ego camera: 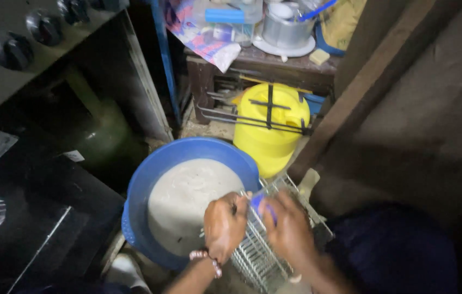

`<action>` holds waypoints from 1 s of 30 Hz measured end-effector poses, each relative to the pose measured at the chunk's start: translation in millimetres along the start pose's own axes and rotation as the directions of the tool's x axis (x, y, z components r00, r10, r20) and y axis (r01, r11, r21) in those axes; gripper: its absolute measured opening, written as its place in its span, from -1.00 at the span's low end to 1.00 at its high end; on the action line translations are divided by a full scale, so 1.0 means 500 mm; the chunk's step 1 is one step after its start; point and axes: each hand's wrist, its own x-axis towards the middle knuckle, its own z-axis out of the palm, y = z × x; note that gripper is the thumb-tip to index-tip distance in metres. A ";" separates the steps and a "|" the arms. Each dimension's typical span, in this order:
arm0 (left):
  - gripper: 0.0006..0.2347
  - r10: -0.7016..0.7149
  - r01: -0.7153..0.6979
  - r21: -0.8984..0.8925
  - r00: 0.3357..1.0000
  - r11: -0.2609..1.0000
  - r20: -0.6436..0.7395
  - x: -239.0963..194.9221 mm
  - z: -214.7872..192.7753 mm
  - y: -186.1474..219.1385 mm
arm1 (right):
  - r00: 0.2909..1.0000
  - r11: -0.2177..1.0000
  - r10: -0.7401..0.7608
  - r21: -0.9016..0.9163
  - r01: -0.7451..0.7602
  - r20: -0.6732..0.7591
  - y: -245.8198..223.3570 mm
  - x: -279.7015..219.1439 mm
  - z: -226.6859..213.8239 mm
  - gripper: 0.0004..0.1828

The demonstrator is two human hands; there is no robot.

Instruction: Washing a metal wire basket in a basin of soapy water using a sponge.

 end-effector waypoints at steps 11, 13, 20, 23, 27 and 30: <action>-0.60 0.092 -0.094 -0.010 0.987 0.996 -0.133 0.007 0.017 -0.020 | 0.975 0.989 -0.068 -0.141 0.038 -0.212 0.069 0.052 -0.017 -0.84; -0.62 0.079 -0.082 -0.008 0.984 0.997 -0.157 0.016 0.013 -0.009 | 0.973 0.992 -0.083 -0.112 0.060 -0.215 0.046 0.024 0.034 -0.82; -0.59 0.075 -0.083 -0.044 0.985 0.996 -0.158 -0.001 0.011 -0.017 | 0.975 0.986 0.000 -0.163 -0.037 -0.221 0.111 0.049 0.002 -0.75; -0.58 0.038 -0.047 -0.046 0.982 0.998 -0.186 0.005 0.020 -0.010 | 0.977 0.984 -0.076 -0.175 0.041 -0.201 0.075 0.034 0.014 -0.77; -0.64 -0.009 0.005 -0.026 0.991 1.000 -0.132 -0.008 0.010 -0.002 | 0.965 0.966 -0.237 -0.133 0.221 -0.114 0.091 0.042 0.006 -0.72; -0.60 0.043 -0.044 -0.005 0.987 0.999 -0.154 -0.009 0.003 -0.002 | 0.974 0.983 0.022 -0.172 -0.062 -0.226 0.091 0.067 -0.016 -0.76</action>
